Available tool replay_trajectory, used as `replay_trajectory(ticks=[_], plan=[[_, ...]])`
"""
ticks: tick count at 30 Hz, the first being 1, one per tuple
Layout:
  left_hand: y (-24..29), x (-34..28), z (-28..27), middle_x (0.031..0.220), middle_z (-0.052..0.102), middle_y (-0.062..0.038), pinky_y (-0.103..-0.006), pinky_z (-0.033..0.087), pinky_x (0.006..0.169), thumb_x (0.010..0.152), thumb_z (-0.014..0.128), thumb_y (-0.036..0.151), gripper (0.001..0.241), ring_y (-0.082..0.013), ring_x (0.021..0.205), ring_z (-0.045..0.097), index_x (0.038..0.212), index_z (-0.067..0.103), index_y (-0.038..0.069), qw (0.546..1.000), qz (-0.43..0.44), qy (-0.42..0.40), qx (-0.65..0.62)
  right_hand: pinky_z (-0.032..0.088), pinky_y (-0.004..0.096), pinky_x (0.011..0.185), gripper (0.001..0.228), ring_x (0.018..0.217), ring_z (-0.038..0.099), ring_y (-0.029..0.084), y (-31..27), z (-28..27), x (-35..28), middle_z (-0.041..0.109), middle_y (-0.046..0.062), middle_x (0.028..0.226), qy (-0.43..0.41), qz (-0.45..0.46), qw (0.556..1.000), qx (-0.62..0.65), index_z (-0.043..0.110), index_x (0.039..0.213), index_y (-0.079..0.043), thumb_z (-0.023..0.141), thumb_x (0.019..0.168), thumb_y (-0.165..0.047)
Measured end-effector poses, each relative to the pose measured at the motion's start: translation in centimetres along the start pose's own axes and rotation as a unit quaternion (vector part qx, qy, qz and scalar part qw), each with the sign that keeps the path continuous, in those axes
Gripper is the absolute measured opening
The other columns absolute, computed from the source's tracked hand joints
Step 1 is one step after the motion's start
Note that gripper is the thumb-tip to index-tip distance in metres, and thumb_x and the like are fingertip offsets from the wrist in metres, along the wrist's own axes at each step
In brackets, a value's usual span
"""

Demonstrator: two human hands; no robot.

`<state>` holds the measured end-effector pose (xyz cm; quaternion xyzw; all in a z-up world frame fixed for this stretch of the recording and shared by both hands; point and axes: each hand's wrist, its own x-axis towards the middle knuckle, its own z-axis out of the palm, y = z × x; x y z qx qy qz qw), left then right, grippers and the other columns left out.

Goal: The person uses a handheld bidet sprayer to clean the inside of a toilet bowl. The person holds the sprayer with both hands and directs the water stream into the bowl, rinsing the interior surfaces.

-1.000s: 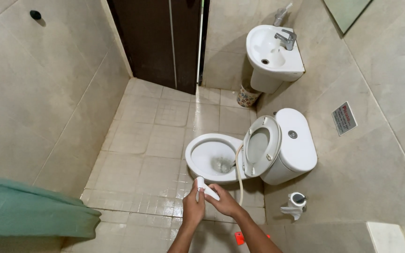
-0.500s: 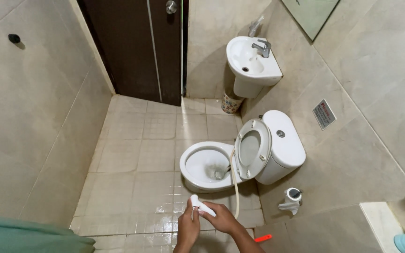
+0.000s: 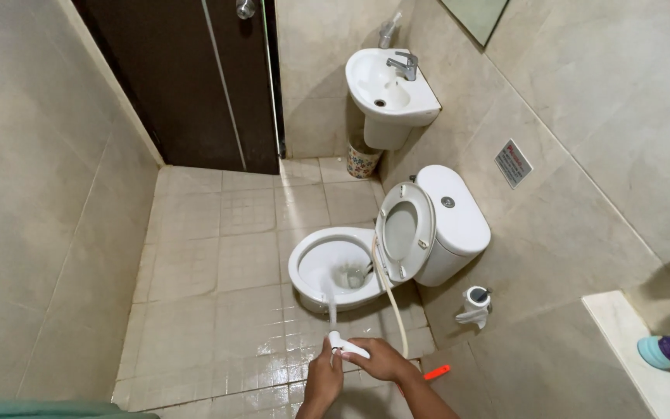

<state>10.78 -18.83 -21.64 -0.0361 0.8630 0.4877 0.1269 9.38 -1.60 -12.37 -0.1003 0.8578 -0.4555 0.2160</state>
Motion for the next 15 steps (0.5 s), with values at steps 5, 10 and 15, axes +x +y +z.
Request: replay_trajectory(ticks=[5, 10, 15], plan=[[3.0, -0.7, -0.1, 0.103, 0.074, -0.027, -0.0517, 0.056, 0.087, 0.102, 0.048, 0.028, 0.055, -0.0449, 0.099, 0.072, 0.153, 0.039, 0.009, 0.997, -0.042, -0.053, 0.02, 0.054, 0.036, 0.091, 0.041, 0.101, 0.072, 0.024, 1.0, -0.8, -0.8, 0.077, 0.011, 0.11, -0.007, 0.028, 1.0, 0.009, 0.071, 0.124, -0.012, 0.068, 0.095, -0.04], [2.6, -0.7, 1.7, 0.104, 0.073, -0.027, -0.0511, 0.057, 0.086, 0.102, 0.049, 0.025, 0.056, -0.0446, 0.099, 0.073, 0.153, 0.038, 0.005, 0.999, -0.002, -0.039, 0.0, 0.054, 0.034, 0.089, 0.04, 0.097, 0.073, 0.02, 0.9, -1.6, -2.0, 0.078, 0.007, 0.106, 0.001, 0.057, 0.998, 0.034, 0.07, 0.125, -0.014, 0.068, 0.093, -0.039], [3.3, -0.9, 2.3, 0.107, 0.073, -0.028, -0.0497, 0.057, 0.087, 0.102, 0.046, 0.023, 0.056, -0.0438, 0.101, 0.072, 0.153, 0.036, 0.003, 0.998, 0.006, -0.058, -0.019, 0.054, 0.037, 0.085, 0.039, 0.092, 0.073, 0.025, 1.8, -1.9, -2.8, 0.078, 0.011, 0.101, 0.021, 0.041, 0.999, -0.012, 0.072, 0.12, -0.014, 0.068, 0.094, -0.044]])
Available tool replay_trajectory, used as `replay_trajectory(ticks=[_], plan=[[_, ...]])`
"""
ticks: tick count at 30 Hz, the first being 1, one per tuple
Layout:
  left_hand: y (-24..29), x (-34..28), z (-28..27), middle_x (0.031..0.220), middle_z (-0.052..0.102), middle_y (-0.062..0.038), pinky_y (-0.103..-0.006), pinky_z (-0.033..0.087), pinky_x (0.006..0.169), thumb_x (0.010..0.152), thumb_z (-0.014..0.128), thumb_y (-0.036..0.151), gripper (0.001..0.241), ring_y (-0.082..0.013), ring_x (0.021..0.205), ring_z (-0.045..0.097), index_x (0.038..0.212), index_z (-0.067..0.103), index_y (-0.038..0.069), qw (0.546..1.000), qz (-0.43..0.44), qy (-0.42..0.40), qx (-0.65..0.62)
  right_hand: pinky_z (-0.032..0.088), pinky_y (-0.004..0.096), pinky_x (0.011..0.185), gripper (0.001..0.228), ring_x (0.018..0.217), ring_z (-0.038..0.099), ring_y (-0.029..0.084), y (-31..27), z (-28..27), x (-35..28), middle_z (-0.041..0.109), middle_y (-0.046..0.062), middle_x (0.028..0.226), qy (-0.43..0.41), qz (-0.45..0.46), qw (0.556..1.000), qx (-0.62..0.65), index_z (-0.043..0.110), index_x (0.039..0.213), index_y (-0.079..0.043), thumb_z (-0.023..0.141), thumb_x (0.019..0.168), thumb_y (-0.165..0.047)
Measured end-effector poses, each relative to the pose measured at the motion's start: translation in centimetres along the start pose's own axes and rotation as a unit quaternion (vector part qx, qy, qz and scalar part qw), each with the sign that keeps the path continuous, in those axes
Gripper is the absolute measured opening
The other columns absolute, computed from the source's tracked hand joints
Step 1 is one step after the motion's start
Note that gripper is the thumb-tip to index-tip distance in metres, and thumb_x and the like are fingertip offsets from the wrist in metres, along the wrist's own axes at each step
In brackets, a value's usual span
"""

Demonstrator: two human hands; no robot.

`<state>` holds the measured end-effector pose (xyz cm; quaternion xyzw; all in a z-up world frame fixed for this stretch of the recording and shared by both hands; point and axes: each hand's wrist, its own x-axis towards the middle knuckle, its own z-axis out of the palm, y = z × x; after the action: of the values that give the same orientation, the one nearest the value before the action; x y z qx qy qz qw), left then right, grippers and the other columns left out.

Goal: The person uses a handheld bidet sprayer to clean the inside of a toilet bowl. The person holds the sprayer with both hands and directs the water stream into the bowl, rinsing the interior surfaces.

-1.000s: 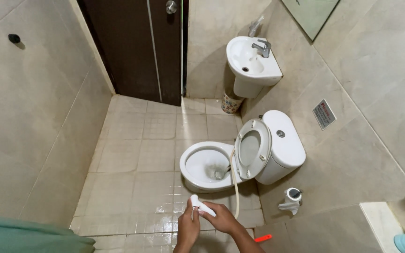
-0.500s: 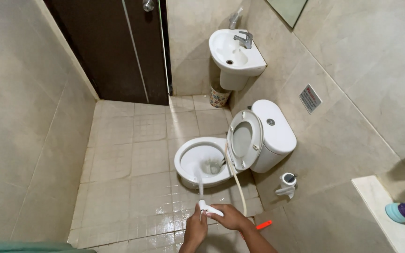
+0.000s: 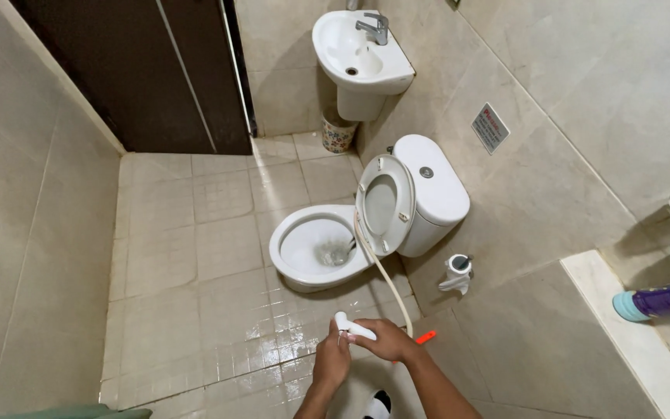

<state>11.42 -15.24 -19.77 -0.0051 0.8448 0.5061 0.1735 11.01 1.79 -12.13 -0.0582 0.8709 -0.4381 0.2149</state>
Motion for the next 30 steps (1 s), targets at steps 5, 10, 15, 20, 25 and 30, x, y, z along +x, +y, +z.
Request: replay_trajectory(ticks=[5, 10, 15, 20, 25, 30], plan=[[1.5, 0.1, 0.1, 0.107, 0.073, -0.026, -0.0497, 0.056, 0.088, 0.103, 0.045, 0.023, 0.055, -0.0428, 0.101, 0.073, 0.154, 0.034, 0.004, 0.999, -0.032, -0.037, 0.002, 0.054, 0.039, 0.082, 0.042, 0.091, 0.073, 0.027, 0.1, -0.7, -0.6, 0.077, 0.011, 0.099, 0.012, 0.029, 0.999, -0.022, 0.072, 0.12, -0.017, 0.066, 0.094, -0.049], [3.2, 0.1, 0.3, 0.106, 0.073, -0.026, -0.0522, 0.054, 0.086, 0.102, 0.045, 0.023, 0.053, -0.045, 0.102, 0.07, 0.153, 0.039, 0.009, 0.999, -0.014, -0.05, 0.013, 0.055, 0.041, 0.078, 0.043, 0.083, 0.074, 0.029, -1.1, -2.2, -1.3, 0.077, 0.011, 0.092, -0.001, 0.119, 0.992, -0.044, 0.072, 0.12, -0.019, 0.064, 0.092, -0.051], [4.1, 0.3, 1.5, 0.107, 0.072, -0.027, -0.0528, 0.054, 0.087, 0.104, 0.045, 0.026, 0.052, -0.0445, 0.103, 0.07, 0.153, 0.037, 0.009, 0.998, -0.024, -0.059, 0.023, 0.055, 0.041, 0.08, 0.046, 0.086, 0.074, 0.029, 1.9, -2.8, -1.4, 0.077, 0.012, 0.095, 0.038, 0.036, 0.998, -0.044, 0.069, 0.126, -0.02, 0.068, 0.091, -0.051], [4.1, 0.6, 3.5, 0.109, 0.071, -0.027, -0.0534, 0.053, 0.087, 0.104, 0.045, 0.025, 0.052, -0.0458, 0.104, 0.069, 0.153, 0.038, 0.009, 0.998, -0.02, -0.051, 0.015, 0.054, 0.042, 0.08, 0.044, 0.085, 0.073, 0.031, 1.3, -4.4, -2.6, 0.077, 0.014, 0.089, 0.024, 0.067, 0.995, -0.065, 0.071, 0.123, -0.02, 0.066, 0.092, -0.051], [4.9, 1.0, 6.2, 0.109, 0.072, -0.027, -0.052, 0.054, 0.089, 0.103, 0.045, 0.024, 0.053, -0.044, 0.103, 0.071, 0.154, 0.037, 0.01, 0.999, -0.021, -0.047, 0.009, 0.056, 0.042, 0.08, 0.043, 0.084, 0.075, 0.032, 3.3, -5.9, -3.4, 0.078, 0.015, 0.089, 0.02, 0.075, 0.995, -0.056, 0.072, 0.122, -0.021, 0.066, 0.09, -0.049], [8.4, 0.8, 7.5, 0.121, 0.069, -0.027, -0.0486, 0.052, 0.096, 0.104, 0.043, 0.02, 0.055, -0.0431, 0.113, 0.067, 0.158, 0.034, 0.013, 1.0, -0.011, -0.018, 0.001, 0.055, 0.042, 0.085, 0.047, 0.094, 0.074, 0.033, 5.7, -8.0, -3.7, 0.077, 0.015, 0.102, 0.059, 0.034, 0.996, -0.054, 0.071, 0.126, -0.019, 0.068, 0.09, -0.049]])
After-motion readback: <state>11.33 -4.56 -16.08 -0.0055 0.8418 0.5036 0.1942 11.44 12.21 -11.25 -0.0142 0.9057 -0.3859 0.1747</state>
